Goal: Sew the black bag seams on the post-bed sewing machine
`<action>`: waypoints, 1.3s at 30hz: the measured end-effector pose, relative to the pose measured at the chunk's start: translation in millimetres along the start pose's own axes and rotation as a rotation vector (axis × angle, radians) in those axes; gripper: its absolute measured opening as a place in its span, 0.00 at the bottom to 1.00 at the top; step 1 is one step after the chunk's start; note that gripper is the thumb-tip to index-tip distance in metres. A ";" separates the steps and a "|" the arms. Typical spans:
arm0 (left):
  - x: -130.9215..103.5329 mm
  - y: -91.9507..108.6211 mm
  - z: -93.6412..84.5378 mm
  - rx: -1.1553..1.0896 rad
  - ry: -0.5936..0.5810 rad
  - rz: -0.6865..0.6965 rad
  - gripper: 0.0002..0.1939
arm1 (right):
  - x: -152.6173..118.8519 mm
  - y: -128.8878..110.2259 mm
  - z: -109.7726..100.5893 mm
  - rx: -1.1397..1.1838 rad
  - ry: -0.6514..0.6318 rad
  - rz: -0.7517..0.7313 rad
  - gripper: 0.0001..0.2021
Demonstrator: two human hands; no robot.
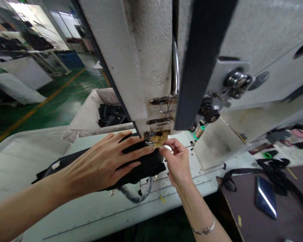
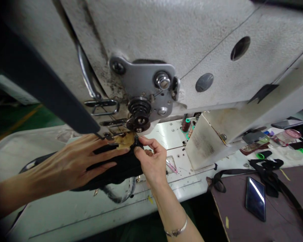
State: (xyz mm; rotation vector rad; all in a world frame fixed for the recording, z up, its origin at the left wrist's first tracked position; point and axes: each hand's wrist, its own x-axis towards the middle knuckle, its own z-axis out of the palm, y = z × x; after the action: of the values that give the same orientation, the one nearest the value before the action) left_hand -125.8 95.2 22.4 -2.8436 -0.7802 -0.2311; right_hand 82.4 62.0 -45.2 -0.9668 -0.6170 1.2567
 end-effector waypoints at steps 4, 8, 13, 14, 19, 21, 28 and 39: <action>-1.7 0.1 1.9 0.001 0.003 0.004 0.32 | -0.1 2.0 6.3 0.026 0.039 -0.024 0.06; 1.5 4.6 -2.5 -0.009 -0.025 -0.017 0.31 | -1.7 6.2 12.2 0.043 0.079 -0.050 0.05; 4.6 6.4 -4.6 0.002 -0.058 -0.016 0.33 | -3.3 9.0 11.5 0.067 0.083 -0.065 0.06; 5.0 5.9 -4.4 0.006 -0.056 -0.022 0.32 | -3.8 8.8 10.6 0.076 0.076 -0.066 0.06; 9.4 2.5 -6.3 0.032 -0.081 -0.009 0.29 | -6.3 4.9 4.7 0.097 0.042 -0.030 0.07; 12.1 2.1 -8.7 0.040 -0.092 0.000 0.29 | -6.9 3.3 1.7 0.103 0.024 -0.002 0.08; 15.4 7.6 -14.4 0.060 -0.090 -0.027 0.27 | -7.5 5.0 -9.0 0.104 -0.037 0.021 0.11; 13.2 16.6 -12.8 0.030 -0.057 -0.079 0.28 | -10.5 12.0 -12.1 0.092 -0.050 -0.071 0.08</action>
State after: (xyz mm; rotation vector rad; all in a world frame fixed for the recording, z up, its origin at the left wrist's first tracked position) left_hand -107.2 84.8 35.2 -2.8062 -0.9004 -0.1481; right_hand 84.0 48.9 -60.3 -0.8324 -0.6220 1.2382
